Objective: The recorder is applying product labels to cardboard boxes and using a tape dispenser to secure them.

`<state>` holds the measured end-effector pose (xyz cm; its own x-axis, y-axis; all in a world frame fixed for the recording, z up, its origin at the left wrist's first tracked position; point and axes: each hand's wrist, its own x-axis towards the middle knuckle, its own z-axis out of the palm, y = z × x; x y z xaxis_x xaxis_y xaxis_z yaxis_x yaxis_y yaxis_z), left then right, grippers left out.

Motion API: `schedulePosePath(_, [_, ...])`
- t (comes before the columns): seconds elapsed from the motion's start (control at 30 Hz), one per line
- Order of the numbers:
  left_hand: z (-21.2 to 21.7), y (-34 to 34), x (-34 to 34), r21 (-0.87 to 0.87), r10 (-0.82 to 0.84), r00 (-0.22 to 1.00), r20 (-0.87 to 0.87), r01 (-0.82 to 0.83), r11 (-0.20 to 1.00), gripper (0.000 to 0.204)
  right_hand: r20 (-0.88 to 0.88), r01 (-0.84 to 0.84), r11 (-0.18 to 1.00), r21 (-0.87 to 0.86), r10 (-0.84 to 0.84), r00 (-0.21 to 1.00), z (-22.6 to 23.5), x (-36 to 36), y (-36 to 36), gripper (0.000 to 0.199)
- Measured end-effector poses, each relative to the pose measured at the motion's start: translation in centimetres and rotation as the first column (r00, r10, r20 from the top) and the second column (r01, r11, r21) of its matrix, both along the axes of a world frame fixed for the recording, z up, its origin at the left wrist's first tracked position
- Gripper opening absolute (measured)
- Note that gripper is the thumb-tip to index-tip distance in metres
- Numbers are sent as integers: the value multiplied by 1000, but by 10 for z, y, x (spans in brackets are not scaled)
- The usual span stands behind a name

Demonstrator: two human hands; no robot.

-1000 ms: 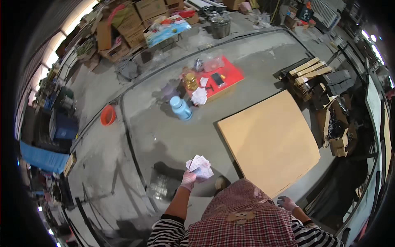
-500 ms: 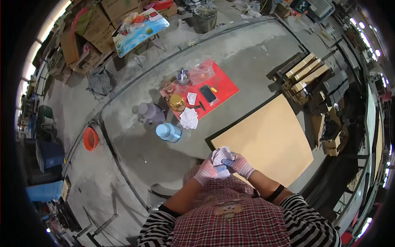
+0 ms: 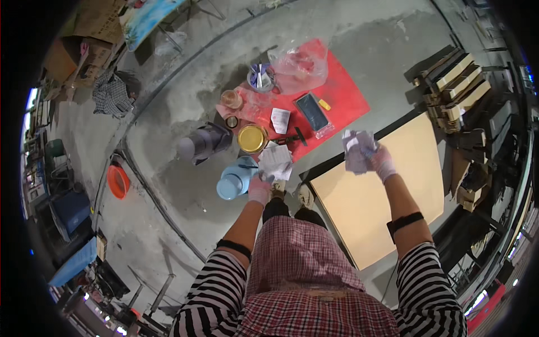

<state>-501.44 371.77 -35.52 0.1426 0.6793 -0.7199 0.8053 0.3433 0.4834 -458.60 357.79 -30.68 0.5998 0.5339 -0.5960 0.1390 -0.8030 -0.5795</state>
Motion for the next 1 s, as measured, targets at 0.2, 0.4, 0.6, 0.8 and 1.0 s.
schedulePosePath(0.2, [-80, 42, -10, 15, -81, 905, -417, 96, 995, 64, -14, 39, 997, -69, -40, 999, -69, -16, 138, 55])
schedulePosePath(0.4, [-114, 18, 24, 210, -93, 863, -497, 223, 952, 49, -177, 310, 929, 203, -276, 945, -170, 30, 131, 58])
schedulePosePath(0.6, [-82, 26, 41, 95, 40, 833, -552, 15, 995, 57, 271, 233, 965, 116, -257, 928, -119, -26, 122, 75])
schedulePosePath(0.8, [-85, 33, 29, -78, -196, 778, -597, 187, 979, 37, 87, 236, 947, 217, -259, 962, -74, -83, 66, 61])
schedulePosePath(1.0, [-83, 40, 36, 11, -170, 827, -536, 208, 978, 35, -197, 292, 944, 156, -260, 945, -73, -149, -3, 57])
